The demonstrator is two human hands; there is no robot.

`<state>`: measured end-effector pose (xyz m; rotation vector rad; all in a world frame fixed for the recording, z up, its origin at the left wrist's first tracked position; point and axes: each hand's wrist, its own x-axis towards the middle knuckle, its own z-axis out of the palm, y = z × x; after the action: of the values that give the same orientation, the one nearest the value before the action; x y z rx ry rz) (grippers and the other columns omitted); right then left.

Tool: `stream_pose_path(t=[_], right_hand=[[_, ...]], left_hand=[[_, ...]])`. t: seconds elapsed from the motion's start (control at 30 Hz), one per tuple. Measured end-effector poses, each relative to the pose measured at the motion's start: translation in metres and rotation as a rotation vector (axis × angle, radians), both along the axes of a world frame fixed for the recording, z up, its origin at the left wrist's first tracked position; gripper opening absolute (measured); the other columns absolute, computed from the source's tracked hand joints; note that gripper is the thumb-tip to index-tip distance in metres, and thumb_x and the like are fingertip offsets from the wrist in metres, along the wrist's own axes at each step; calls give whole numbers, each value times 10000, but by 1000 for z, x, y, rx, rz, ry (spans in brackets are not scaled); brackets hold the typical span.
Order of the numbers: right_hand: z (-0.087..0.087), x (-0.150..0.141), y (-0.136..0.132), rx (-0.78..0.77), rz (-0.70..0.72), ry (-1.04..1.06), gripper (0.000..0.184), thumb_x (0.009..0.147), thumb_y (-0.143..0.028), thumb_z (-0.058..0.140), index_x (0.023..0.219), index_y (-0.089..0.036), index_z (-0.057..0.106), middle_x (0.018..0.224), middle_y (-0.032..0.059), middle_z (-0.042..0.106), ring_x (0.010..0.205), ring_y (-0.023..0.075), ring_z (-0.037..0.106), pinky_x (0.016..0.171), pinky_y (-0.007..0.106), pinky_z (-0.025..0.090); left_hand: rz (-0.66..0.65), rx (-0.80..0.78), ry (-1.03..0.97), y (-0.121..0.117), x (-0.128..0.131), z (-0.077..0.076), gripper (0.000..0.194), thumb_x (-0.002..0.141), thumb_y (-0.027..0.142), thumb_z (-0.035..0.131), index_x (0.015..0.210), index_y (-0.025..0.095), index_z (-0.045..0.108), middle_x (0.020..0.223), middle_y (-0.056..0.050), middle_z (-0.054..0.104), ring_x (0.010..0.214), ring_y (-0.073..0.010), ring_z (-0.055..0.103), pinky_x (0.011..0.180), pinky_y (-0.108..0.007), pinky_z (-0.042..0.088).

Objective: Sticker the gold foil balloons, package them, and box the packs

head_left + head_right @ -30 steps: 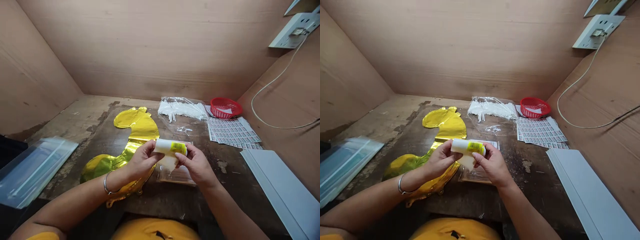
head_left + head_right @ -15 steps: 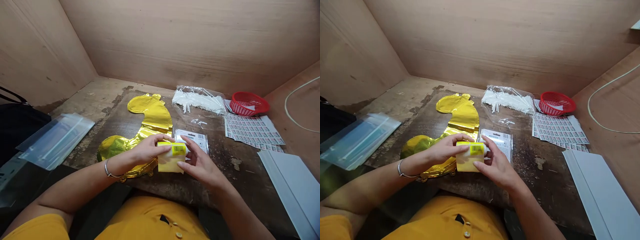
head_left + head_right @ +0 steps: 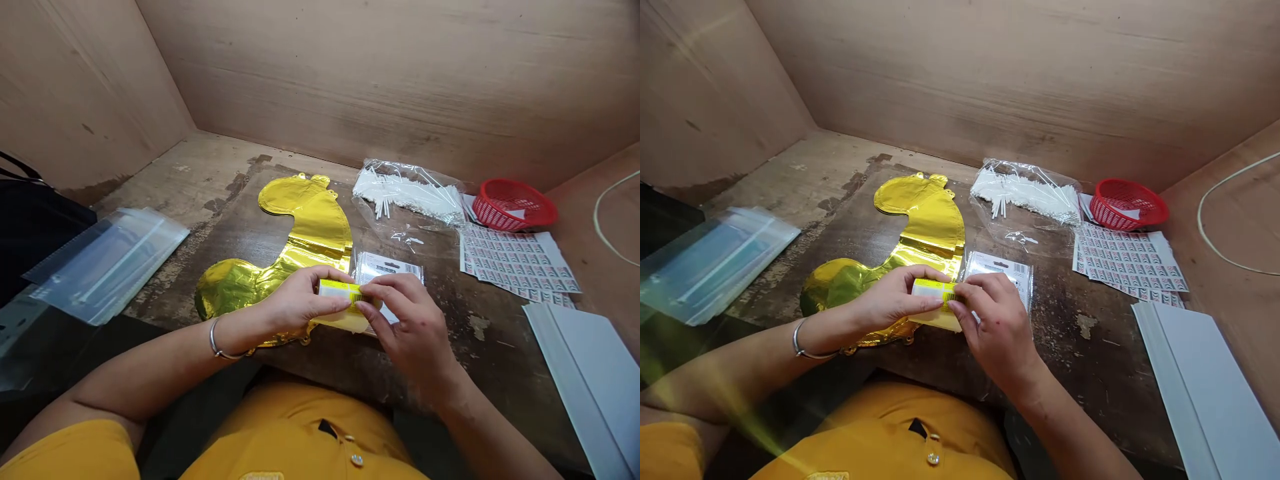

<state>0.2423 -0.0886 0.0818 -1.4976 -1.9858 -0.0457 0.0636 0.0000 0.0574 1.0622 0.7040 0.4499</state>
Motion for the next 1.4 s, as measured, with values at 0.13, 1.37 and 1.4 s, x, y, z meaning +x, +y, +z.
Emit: stream_pose_path(t=[0.13, 1.37, 1.4], right_hand=[[0, -5, -2, 76, -12, -89, 78, 876, -164, 612, 947, -186, 638, 916, 75, 656, 886, 218, 571, 822, 392, 490], [-4, -3, 0, 11, -4, 21, 227, 878, -212, 610, 1098, -184, 560, 1007, 96, 632, 950, 238, 575, 831, 399, 499], [-4, -1, 0, 15, -18, 10, 306, 875, -236, 626, 1166, -179, 552, 1047, 107, 634, 978, 246, 578, 849, 408, 499]], left_hand=[[25, 36, -1, 0, 0, -2, 425, 670, 304, 819, 1037, 146, 674, 833, -20, 676, 671, -106, 603, 642, -228, 463], [2, 127, -53, -8, -1, -7, 377, 739, 299, 780, 1080, 188, 663, 923, -32, 703, 775, -139, 639, 711, -249, 503], [6, 109, -55, -8, -1, -6, 388, 732, 301, 786, 1083, 189, 661, 918, -33, 702, 770, -139, 640, 708, -251, 502]])
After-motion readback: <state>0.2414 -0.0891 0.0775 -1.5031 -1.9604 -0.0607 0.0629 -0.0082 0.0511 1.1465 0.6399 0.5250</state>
